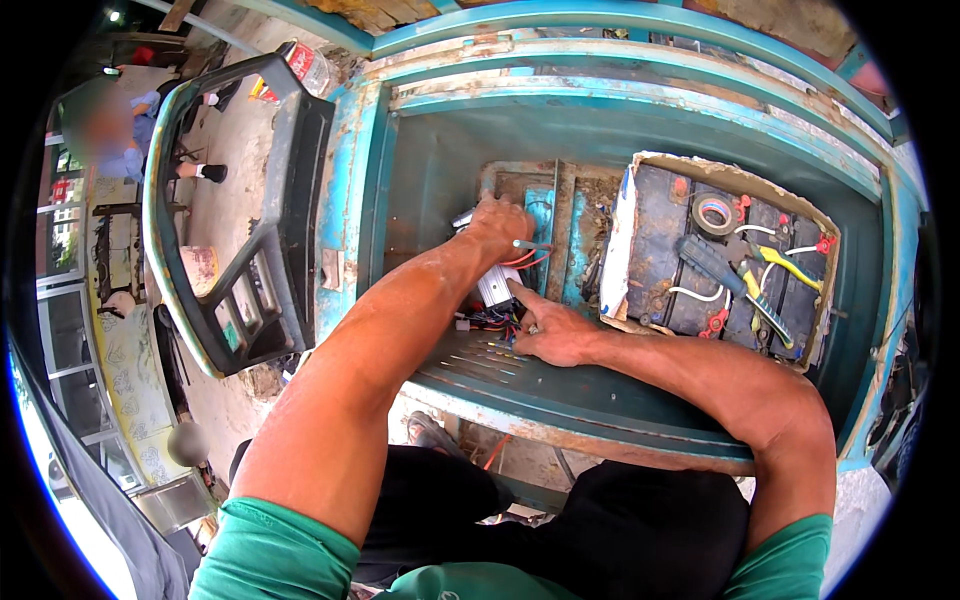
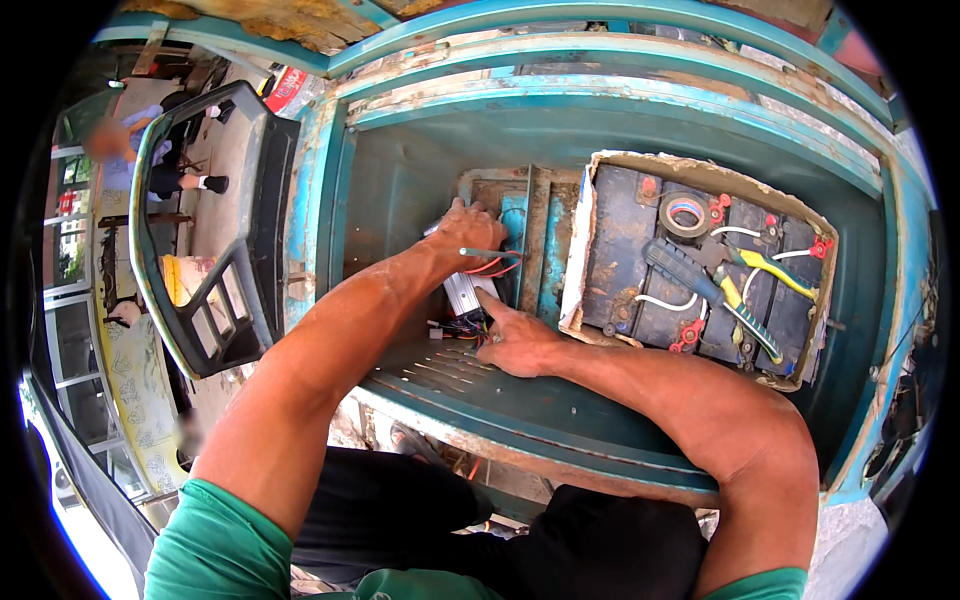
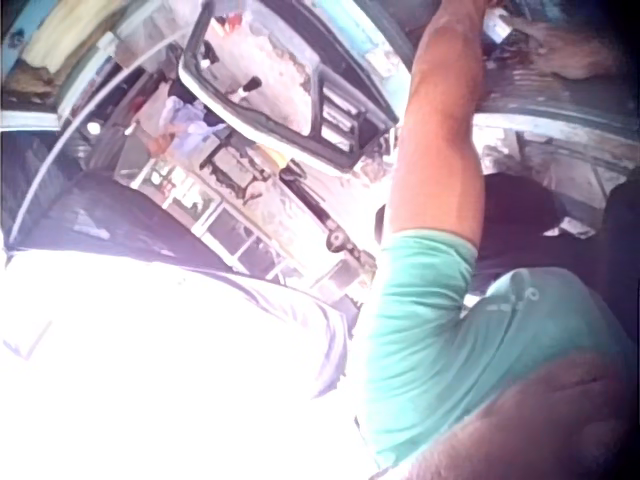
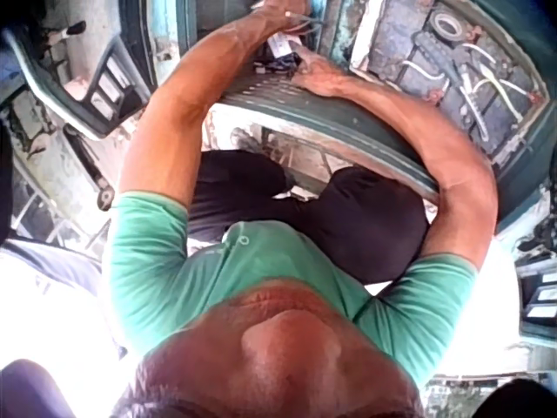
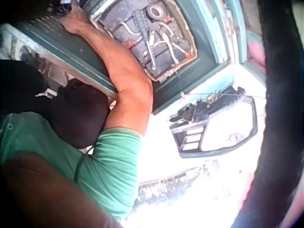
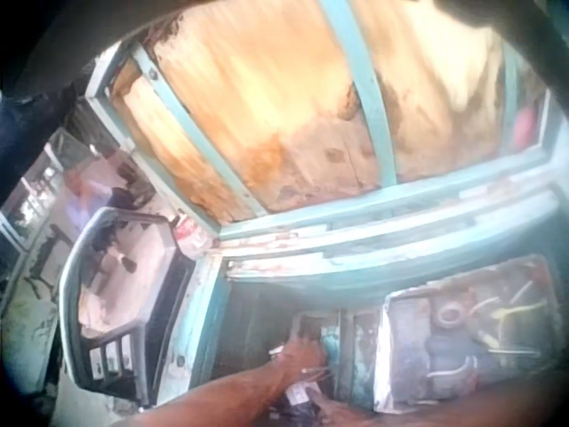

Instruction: The person works on a vehicle's electrical system, manipulating wires and connectors near a battery and control module. They strip wire ends, connect wires to terminals, and adjust components within the compartment.

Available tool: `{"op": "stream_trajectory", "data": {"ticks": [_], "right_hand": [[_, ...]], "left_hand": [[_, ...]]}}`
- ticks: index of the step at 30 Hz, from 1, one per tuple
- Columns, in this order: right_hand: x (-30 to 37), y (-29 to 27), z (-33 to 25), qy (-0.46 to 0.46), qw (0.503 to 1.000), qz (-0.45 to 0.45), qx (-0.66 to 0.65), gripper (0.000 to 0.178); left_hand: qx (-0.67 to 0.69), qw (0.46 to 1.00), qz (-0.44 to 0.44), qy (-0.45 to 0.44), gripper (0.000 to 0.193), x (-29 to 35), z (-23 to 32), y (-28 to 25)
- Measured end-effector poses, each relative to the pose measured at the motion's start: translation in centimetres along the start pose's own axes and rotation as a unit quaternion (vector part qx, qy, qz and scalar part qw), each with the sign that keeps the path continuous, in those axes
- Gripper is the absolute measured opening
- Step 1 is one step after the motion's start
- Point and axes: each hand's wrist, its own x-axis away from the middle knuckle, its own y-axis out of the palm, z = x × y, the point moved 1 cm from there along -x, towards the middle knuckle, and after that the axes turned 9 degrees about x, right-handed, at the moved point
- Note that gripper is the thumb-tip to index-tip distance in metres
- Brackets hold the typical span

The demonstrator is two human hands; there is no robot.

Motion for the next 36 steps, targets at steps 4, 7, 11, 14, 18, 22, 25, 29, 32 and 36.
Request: {"op": "stream_trajectory", "data": {"ticks": [4, 7, 11, 14, 18, 22, 25, 29, 32, 36], "right_hand": [[-0.1, 0.2, 0.0, 0.0, 1.0, 0.0, -0.002, 0.102], [-0.1, 0.0, -0.2, 0.0, 1.0, -0.008, -0.008, 0.103], [-0.3, 0.2, 0.2, -0.004, 1.0, 0.001, -0.02, 0.102], [-0.6, 0.6, 0.4, -0.006, 1.0, 0.006, -0.008, 0.103], [-0.4, 0.4, 0.4, -0.002, 1.0, -0.002, -0.008, 0.102], [-0.5, 0.5, 0.5, -0.005, 1.0, -0.002, -0.006, 0.101], [-0.6, 0.5, 0.6, -0.008, 1.0, 0.001, -0.003, 0.101], [-0.6, 0.6, 0.5, -0.013, 1.0, 0.005, 0.006, 0.102], [-0.3, 0.2, 0.3, -0.003, 1.0, -0.001, 0.007, 0.102], [-0.4, 0.4, 0.2, -0.011, 1.0, 0.002, 0.004, 0.103]], "left_hand": [[-0.022, 0.999, 0.027, 0.008, 0.035, 0.5, 1.0, 0.6], [-0.026, 0.999, 0.027, 0.004, 0.036, 0.2, 1.2, 0.7], [0.011, 1.0, -0.01, -0.027, 0.039, -0.3, 1.2, 0.2], [0.022, 0.996, 0.081, 0.009, 0.039, 0.0, 0.2, 1.4], [0.077, 0.996, 0.033, 0.013, 0.035, -0.3, -0.4, 0.9], [0.107, 0.994, 0.001, 0.001, 0.032, -0.3, -0.8, 0.1], [0.114, 0.993, 0.001, -0.008, 0.03, -0.2, -0.7, -0.3], [0.117, 0.993, 0.006, -0.009, 0.029, -0.3, -1.1, 0.3], [0.104, 0.994, -0.027, 0.005, 0.03, -0.3, -0.8, -0.1], [0.008, 0.998, -0.062, 0.004, 0.034, -0.3, 0.5, 0.3]]}}
